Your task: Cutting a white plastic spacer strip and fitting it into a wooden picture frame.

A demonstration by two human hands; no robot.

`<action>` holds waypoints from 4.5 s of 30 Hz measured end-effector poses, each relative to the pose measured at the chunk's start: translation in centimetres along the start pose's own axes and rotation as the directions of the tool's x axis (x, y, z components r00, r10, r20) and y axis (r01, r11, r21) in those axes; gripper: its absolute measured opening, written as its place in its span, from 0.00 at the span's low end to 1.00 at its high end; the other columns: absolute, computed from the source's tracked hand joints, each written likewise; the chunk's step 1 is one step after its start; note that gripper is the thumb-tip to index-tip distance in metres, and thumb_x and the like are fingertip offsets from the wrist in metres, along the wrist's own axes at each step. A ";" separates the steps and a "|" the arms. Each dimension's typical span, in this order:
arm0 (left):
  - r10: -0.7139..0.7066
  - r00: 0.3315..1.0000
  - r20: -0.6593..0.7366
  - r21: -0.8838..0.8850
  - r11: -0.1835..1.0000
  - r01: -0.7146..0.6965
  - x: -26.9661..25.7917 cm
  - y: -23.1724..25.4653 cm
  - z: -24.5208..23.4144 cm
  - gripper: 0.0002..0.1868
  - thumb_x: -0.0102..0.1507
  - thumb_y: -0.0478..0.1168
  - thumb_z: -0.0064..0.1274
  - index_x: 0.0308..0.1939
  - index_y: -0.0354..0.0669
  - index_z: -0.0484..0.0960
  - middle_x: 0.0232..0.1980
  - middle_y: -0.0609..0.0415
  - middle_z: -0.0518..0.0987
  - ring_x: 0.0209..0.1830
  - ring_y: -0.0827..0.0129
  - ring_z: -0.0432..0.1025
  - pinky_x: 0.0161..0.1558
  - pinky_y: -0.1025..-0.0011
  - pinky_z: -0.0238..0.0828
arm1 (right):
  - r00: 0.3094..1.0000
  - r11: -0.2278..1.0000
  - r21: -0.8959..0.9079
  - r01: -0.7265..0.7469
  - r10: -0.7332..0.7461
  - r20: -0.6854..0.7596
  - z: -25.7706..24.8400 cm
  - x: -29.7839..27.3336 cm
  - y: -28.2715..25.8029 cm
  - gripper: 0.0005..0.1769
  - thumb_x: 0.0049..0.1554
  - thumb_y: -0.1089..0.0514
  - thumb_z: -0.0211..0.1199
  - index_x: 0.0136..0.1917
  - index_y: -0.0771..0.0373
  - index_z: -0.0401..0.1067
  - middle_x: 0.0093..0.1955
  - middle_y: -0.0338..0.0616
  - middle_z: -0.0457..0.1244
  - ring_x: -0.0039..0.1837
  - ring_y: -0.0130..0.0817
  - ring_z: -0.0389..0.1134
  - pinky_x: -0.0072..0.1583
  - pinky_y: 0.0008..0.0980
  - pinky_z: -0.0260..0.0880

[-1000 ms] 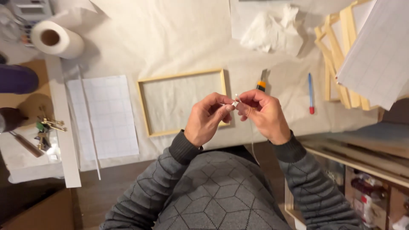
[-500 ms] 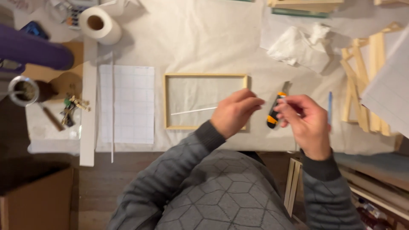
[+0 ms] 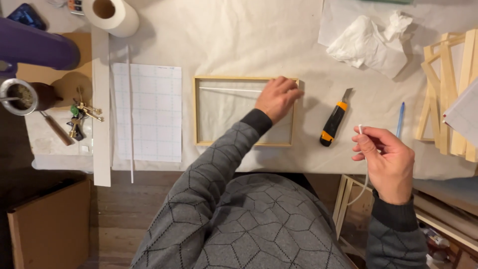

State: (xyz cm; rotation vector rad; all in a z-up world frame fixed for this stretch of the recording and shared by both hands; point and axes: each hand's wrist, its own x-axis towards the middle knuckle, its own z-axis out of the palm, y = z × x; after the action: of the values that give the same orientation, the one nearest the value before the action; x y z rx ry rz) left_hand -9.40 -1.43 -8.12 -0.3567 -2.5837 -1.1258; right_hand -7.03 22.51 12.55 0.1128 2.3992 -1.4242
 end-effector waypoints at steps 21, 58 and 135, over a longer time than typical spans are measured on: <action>-0.064 0.980 0.189 -0.054 0.996 0.075 -10.9 2.9 -9.0 0.07 0.60 0.36 0.58 0.41 0.46 0.84 0.40 0.58 0.80 0.44 0.63 0.73 0.47 0.65 0.69 | 0.899 0.915 -0.374 0.154 0.027 0.436 7.8 1.4 5.8 0.11 0.57 0.56 0.68 0.50 0.65 0.76 0.43 0.47 0.72 0.45 0.35 0.75 0.48 0.32 0.74; -0.104 0.977 0.188 -0.076 0.990 0.120 -13.9 6.9 -3.3 0.15 0.61 0.36 0.57 0.52 0.42 0.80 0.53 0.54 0.77 0.53 0.61 0.70 0.52 0.64 0.66 | 0.879 0.727 -0.635 0.261 0.092 0.468 9.1 4.7 10.6 0.17 0.56 0.47 0.71 0.46 0.62 0.74 0.42 0.47 0.71 0.46 0.45 0.74 0.47 0.41 0.73; -0.027 0.979 0.204 0.015 1.000 0.025 -12.2 6.0 -0.3 0.15 0.62 0.37 0.62 0.53 0.49 0.85 0.47 0.63 0.76 0.46 0.67 0.69 0.49 0.66 0.64 | 0.891 0.895 -0.243 0.374 -0.420 -0.171 6.9 -6.1 9.7 0.18 0.62 0.59 0.65 0.64 0.65 0.70 0.49 0.51 0.67 0.46 0.38 0.70 0.49 0.31 0.72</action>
State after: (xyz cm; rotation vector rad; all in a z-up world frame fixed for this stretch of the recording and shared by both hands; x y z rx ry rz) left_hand 4.01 1.03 -8.39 -0.4592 -2.7792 -1.1349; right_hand 2.82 21.99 3.45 -0.3114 2.8627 -1.3732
